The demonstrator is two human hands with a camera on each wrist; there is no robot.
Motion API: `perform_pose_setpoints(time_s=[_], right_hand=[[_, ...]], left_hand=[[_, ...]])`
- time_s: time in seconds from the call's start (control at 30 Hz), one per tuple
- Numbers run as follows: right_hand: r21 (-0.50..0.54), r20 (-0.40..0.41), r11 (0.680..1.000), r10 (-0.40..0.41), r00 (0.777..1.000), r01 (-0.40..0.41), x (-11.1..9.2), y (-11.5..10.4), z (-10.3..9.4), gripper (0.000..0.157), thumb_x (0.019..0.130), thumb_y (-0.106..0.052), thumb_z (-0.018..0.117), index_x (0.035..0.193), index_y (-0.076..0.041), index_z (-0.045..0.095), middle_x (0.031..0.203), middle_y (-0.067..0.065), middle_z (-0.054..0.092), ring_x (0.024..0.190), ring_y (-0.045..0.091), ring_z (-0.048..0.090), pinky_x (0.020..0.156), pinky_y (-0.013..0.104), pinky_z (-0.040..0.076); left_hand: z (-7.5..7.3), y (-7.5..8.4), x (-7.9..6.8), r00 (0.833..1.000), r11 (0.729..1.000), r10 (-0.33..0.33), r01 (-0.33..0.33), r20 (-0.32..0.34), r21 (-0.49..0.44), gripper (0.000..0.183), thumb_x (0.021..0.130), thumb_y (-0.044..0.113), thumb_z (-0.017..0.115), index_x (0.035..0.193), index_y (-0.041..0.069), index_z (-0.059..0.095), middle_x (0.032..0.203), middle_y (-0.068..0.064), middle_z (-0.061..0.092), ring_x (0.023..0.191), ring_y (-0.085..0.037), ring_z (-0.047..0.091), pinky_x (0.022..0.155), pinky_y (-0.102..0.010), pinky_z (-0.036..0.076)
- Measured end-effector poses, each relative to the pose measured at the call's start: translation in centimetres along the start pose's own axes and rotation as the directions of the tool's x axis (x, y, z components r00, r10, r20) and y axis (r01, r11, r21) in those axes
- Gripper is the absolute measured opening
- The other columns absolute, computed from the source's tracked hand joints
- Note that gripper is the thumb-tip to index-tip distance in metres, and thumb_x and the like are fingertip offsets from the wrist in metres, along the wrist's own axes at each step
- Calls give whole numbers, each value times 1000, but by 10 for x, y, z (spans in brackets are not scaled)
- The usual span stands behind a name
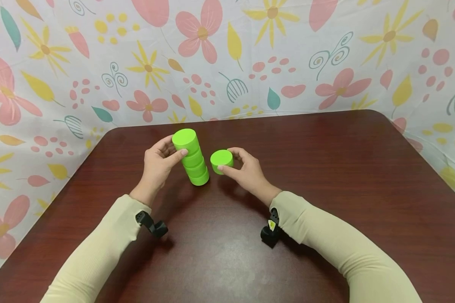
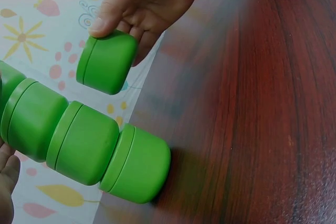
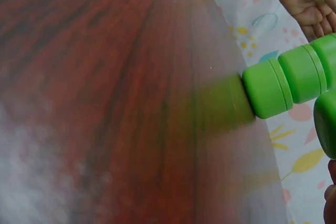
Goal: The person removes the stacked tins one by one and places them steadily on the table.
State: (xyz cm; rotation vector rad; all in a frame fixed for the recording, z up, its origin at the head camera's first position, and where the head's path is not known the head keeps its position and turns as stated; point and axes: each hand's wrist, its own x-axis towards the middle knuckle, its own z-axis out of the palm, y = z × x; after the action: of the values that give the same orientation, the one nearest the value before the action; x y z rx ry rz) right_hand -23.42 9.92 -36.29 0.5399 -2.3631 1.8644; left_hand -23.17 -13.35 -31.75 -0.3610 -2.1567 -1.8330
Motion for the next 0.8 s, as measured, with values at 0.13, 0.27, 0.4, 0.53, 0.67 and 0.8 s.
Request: perform_pose_setpoints(time_s=[0.13,0.27,0.4,0.53,0.67,0.8], right_hand=[[-8,15,999,34,999,-34,0,3,0,47,81,-14,72,122,-3,52,111,15,62,96,21,59,79,21,47],[-27,41,997,72,997,-71,-1,5,0,48,81,-14,72,123,-3,52,113,15,61,101,25,59,80,24,48],[-50,45,995,90,995,-88,-2,9,0,48,82,-15,71,123,-2,52,113,16,61,100,26,60,77,21,48],[-68,51,993,102,993,-98,-2,13,1,46,81,-14,72,122,-2,53,111,14,62,96,24,60,76,22,48],[-92,65,990,113,991,-107,-2,16,1,47,80,-15,72,121,-2,54,110,14,62,94,22,59,75,24,47],[-128,64,985,120,991,-111,-2,18,2,48,81,-17,72,122,-1,53,108,14,62,93,23,58,74,26,46]], left_hand=[[0,0,0,1000,1000,-10,10,-6,9,46,78,10,74,122,6,60,112,-13,65,101,-18,63,85,-29,50],[1,0,1,1000,1000,-16,16,-11,18,46,78,10,74,122,6,60,112,-14,65,100,-19,63,85,-28,50],[1,0,1,1000,1000,-11,11,-12,17,46,78,10,74,122,6,60,112,-15,65,100,-21,63,84,-27,50],[1,0,1,1000,1000,-5,5,-12,10,46,78,9,74,122,6,60,111,-15,65,100,-20,63,83,-27,50],[1,0,1,1000,1000,1,-1,-13,5,45,78,9,74,121,5,60,111,-15,66,99,-18,63,84,-27,50],[1,0,1,1000,1000,0,0,-15,8,46,78,8,74,121,5,60,111,-15,66,99,-18,63,84,-28,50]])
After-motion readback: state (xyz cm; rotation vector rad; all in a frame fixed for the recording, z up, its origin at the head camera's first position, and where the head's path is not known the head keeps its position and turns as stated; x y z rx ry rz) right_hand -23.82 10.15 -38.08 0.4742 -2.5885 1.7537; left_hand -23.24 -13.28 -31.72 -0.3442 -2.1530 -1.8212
